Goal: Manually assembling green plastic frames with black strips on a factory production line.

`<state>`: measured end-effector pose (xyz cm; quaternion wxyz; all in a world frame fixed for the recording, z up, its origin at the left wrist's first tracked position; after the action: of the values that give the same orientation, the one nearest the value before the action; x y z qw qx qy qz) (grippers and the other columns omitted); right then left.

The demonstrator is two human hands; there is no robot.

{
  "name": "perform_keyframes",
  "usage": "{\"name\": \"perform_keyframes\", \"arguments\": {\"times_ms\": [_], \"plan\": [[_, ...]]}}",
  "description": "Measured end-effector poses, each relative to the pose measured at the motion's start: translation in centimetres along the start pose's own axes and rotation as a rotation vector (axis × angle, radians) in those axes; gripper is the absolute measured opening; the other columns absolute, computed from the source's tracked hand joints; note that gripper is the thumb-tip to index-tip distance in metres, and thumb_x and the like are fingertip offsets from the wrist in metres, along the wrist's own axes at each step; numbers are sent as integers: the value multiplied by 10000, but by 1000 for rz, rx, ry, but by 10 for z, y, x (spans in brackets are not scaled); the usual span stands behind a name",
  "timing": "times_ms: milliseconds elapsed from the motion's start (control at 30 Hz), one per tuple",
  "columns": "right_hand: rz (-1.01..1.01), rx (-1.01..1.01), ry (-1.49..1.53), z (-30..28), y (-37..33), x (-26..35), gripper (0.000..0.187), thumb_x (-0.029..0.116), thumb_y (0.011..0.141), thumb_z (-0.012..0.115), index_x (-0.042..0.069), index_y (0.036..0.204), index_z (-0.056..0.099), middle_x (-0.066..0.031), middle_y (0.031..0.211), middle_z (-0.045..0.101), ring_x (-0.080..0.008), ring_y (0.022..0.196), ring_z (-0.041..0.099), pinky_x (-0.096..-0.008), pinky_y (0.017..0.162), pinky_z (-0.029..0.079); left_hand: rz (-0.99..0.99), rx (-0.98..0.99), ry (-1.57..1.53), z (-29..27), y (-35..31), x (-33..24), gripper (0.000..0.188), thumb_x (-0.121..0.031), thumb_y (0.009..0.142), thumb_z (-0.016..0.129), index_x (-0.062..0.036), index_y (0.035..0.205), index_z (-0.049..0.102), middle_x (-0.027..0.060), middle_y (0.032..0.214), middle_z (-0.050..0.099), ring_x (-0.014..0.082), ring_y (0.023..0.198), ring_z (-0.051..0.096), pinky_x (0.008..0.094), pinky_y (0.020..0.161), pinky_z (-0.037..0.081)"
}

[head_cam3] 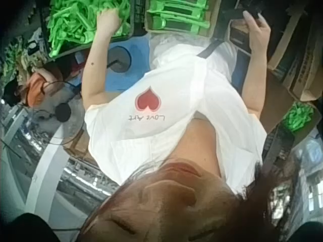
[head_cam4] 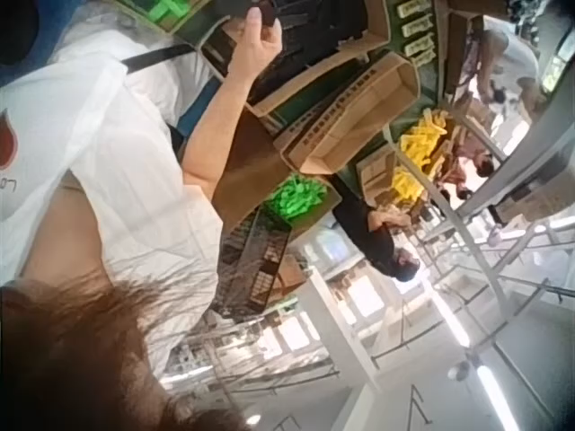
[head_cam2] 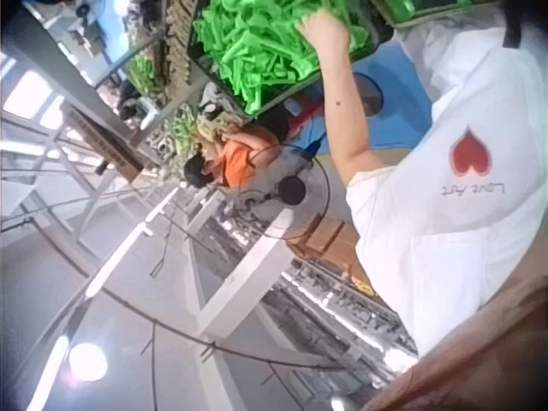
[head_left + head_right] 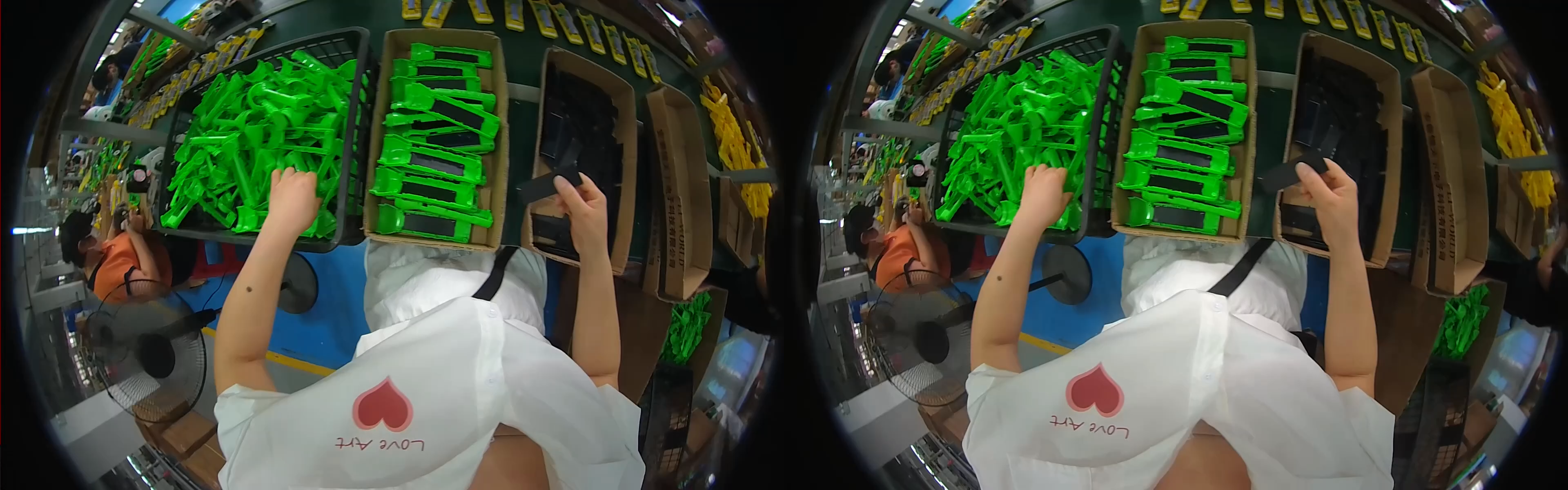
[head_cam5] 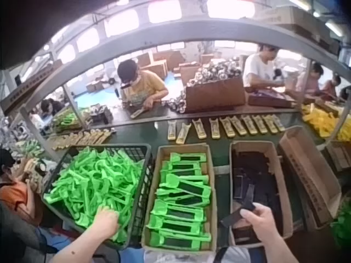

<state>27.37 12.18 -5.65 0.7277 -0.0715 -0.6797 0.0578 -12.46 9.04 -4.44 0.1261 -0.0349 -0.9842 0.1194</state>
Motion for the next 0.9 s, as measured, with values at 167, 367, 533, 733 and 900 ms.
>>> {"name": "perform_keyframes", "arguments": {"times_ms": [167,367,533,733,900], "plan": [[68,106,118,20,-7,-1,88,124,804,583,67,872,582,-9,653,576,-44,544,494,-154,477,354,-244,-188,-551,-21,-26,58,143,-158,816,509,-17,837,496,147,723,590,310,670,566,395,641,432],[44,77,301,30,-14,5,162,84,808,575,29,959,559,-32,727,584,-72,616,540,-170,531,413,-180,-310,-1513,-75,-32,0,395,-146,893,427,-137,1276,333,50,755,549,76,508,496,182,403,373],[-39,76,293,44,-26,26,282,70,804,580,27,1077,528,-29,687,560,-85,594,548,-181,502,413,36,166,-1975,-55,-17,-125,332,-81,852,490,-84,1184,467,65,959,535,123,655,541,222,587,443],[-153,63,115,57,-37,34,332,52,807,574,37,1131,501,-4,682,542,-53,583,529,-157,505,408,52,445,-2295,-43,-20,-201,240,-150,861,506,4,1044,514,69,909,587,156,792,588,294,643,513],[-776,318,-411,65,-61,73,150,-96,729,510,-9,797,612,-134,910,549,-199,702,599,-237,669,467,-18,265,-2412,-48,-15,-194,233,-178,859,513,3,1006,519,71,879,592,153,778,595,278,621,514]]}}
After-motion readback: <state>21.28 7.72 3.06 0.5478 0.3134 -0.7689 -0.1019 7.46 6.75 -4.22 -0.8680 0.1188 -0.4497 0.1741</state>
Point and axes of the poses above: each hand's wrist, its own y-axis towards the middle knuckle, its own z-axis out of the palm, x = y × z, the point moved 9 cm from there along y, towards the middle knuckle
